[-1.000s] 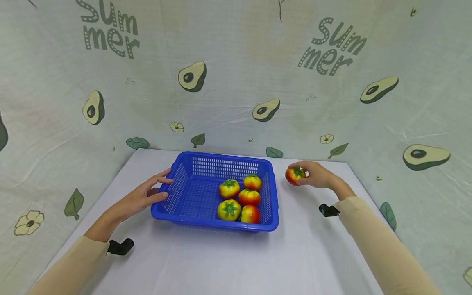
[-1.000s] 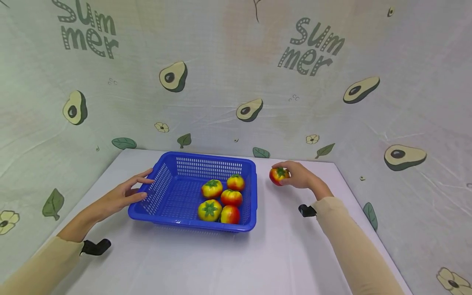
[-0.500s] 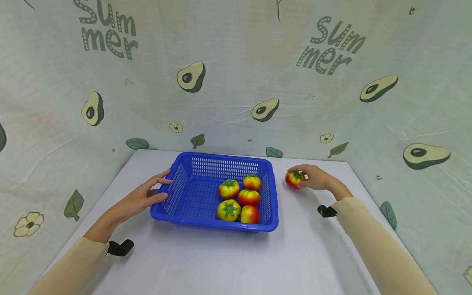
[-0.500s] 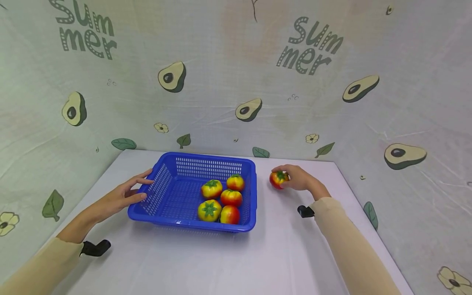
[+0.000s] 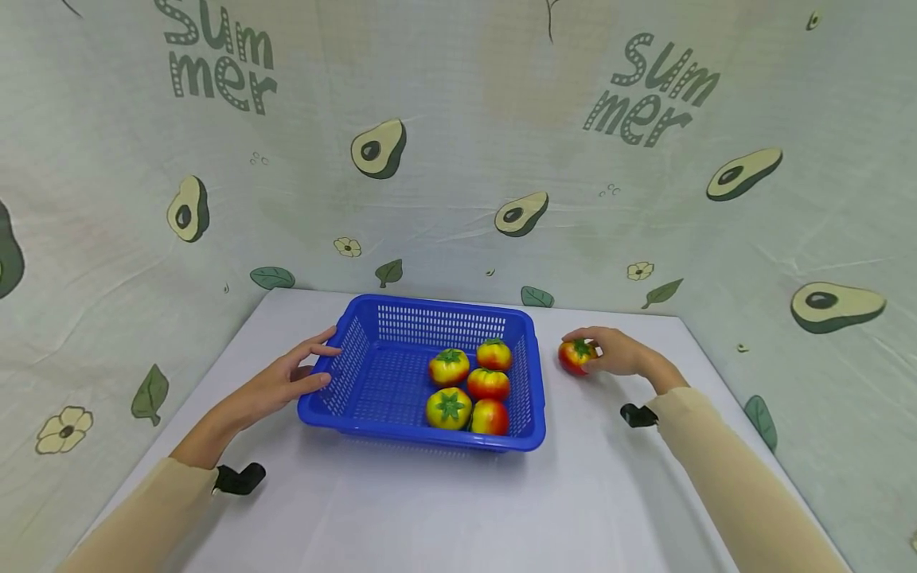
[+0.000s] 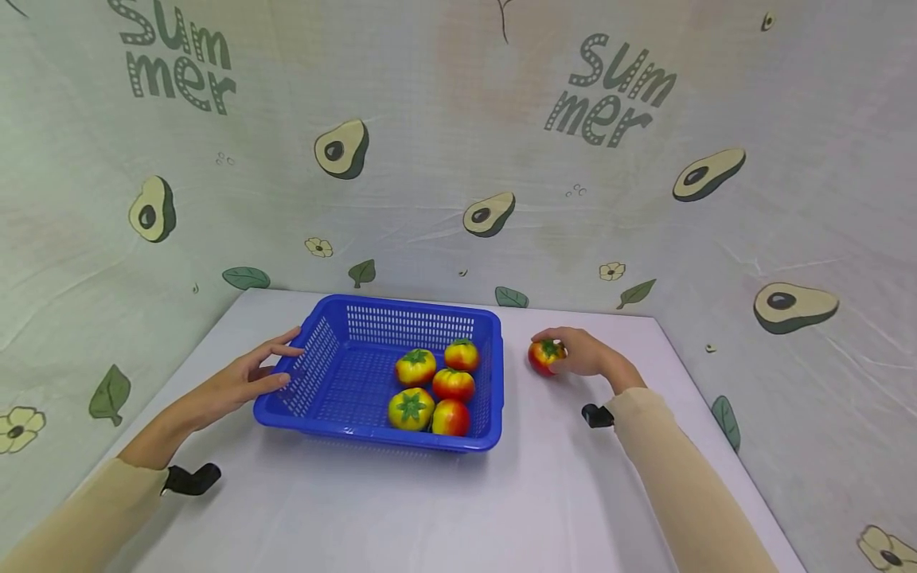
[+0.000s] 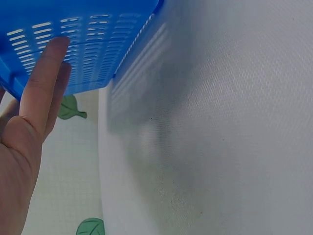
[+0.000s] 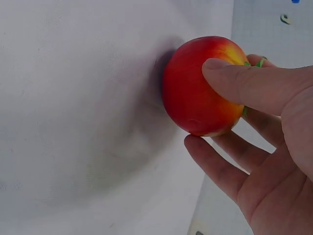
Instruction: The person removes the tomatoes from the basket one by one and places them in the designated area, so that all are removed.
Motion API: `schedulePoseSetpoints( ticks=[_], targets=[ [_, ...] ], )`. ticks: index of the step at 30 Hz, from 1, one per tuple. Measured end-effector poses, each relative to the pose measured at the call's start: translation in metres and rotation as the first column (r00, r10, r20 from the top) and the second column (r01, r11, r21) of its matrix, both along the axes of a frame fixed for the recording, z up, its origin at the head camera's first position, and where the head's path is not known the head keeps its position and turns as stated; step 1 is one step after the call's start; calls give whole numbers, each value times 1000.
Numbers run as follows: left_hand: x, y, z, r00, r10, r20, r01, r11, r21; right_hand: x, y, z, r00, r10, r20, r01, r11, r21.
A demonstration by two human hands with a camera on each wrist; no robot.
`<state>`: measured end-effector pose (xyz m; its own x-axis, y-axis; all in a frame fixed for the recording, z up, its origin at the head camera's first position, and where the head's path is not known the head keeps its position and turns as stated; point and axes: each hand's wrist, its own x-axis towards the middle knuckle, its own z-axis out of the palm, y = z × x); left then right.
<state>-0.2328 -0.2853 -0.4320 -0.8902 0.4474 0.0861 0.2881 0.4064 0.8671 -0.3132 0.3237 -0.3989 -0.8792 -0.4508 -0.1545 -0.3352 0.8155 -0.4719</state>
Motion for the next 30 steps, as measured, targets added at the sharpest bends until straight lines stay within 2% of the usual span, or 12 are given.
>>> schedulePoseSetpoints(
  ticks=[18,24,30],
  targets=[
    [3,1,4,1000,2,-10,-2,1000,-7,-2,2,-2,1000,8,11,-8,1000,16],
    [3,2,3,1000,1,-9,-1,1000,-5,-4,0,5,1000,-10,29,10,1000,19],
    [3,2,3,1000,-4,-3,4,1000,2,-3,-7,20,999,-35,19,35,999,34]
  ],
)
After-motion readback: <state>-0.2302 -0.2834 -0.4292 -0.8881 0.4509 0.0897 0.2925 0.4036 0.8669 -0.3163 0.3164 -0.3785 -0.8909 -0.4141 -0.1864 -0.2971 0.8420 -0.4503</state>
